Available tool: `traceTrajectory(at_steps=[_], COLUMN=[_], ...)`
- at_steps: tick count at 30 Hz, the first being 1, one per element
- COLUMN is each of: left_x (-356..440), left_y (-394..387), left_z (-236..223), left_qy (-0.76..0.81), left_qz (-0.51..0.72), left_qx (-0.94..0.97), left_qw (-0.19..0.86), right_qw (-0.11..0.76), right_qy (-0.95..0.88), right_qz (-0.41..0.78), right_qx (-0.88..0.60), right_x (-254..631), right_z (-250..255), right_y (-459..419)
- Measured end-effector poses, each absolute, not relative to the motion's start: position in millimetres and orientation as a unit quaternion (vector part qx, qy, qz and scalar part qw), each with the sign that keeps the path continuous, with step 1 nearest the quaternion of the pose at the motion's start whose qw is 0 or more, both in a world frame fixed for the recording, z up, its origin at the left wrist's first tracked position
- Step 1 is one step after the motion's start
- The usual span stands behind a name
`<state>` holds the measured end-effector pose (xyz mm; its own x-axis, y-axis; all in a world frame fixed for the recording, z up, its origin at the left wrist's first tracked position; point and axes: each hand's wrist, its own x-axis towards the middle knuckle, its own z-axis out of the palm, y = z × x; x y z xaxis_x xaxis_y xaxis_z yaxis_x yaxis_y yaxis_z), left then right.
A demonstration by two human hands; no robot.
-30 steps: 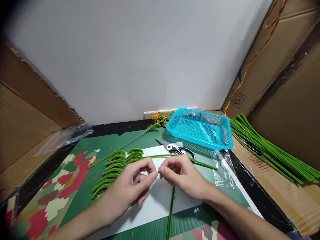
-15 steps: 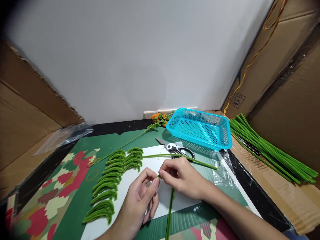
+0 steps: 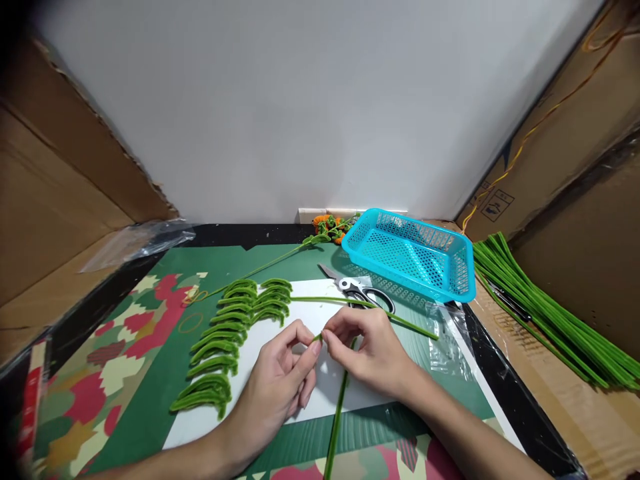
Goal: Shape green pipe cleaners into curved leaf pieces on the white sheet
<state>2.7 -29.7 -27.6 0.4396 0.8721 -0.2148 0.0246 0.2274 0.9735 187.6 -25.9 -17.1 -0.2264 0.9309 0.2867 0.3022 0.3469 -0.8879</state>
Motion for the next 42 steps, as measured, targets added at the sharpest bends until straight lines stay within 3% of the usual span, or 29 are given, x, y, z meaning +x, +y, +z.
traceTrajectory(at_steps=[8,26,31,34,38,42], left_x=[1,1,0,-3,-7,-8], left_y=[-31,-34,-35,-34,-26,-18], left_z=[-27,-31,-30,-23,-16,-15], left_qy=[0.431,0.429,0.431,0.447,0.404,0.362], left_qz=[0.321,0.332,0.308,0.254,0.216,0.113], left_qx=[0.55,0.562,0.57,0.679,0.858,0.925], left_qw=[0.639,0.624,0.627,0.523,0.233,-0.004], right_qw=[0.448,0.459,0.439,0.434,0.356,0.297], right_qy=[-0.793,-0.798,-0.825,-0.787,-0.75,-0.754], right_qz=[0.083,-0.047,-0.012,-0.029,-0.011,-0.004], right_qx=[-0.405,-0.388,-0.356,-0.437,-0.557,-0.585], right_x=[188,182,196,209,221,221], right_z=[-31,-32,-27,-29,-36,-36], right_y=[-30,-37,-26,-13,1,4])
